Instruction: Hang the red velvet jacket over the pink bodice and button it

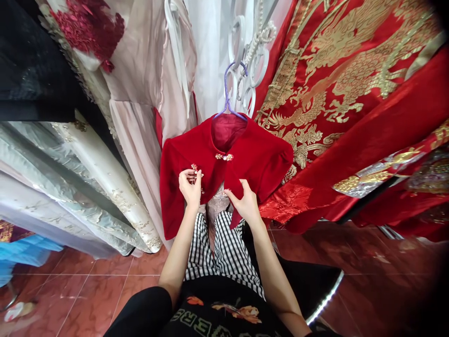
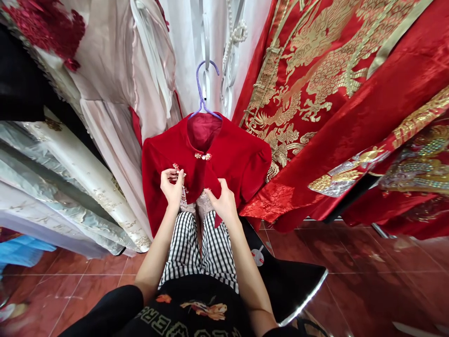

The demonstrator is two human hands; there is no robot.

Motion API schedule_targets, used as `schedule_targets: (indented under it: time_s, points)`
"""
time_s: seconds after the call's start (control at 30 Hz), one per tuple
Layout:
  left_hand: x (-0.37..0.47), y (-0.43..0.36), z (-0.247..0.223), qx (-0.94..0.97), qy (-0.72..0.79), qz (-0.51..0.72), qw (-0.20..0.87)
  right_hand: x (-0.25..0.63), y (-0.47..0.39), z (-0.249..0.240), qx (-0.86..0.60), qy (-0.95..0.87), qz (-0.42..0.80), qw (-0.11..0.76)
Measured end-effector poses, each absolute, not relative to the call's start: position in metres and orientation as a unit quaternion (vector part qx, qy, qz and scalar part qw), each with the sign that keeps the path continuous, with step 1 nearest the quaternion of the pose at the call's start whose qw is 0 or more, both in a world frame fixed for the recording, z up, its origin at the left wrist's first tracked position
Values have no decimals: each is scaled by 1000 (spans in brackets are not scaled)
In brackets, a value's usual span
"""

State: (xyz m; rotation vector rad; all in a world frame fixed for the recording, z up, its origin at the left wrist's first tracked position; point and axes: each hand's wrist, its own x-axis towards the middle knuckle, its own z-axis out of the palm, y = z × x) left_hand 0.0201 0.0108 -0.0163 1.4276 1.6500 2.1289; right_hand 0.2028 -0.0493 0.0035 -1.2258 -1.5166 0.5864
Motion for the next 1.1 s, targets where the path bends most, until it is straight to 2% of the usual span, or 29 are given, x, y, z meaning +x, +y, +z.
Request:
schedule_targets:
  time_s: [0.13,0.23,0.37,0.63,1.1]
  points:
    - [19,9,-15,481,534,695,19,201,-55,4,-446,-656,258,552]
    - [16,5,-14,472,521,711,18,197,-58,7,-412,-702,221,538]
    - [11,2,-7,495,482,719,75,181,-45,19,-390,-737,200,515]
    - [9,4,2,448,419,746,259,142,1,34,-381,-724,167,550]
    - [11,3,3,465,406,735,281,126,8,23,-432,-681,146,573]
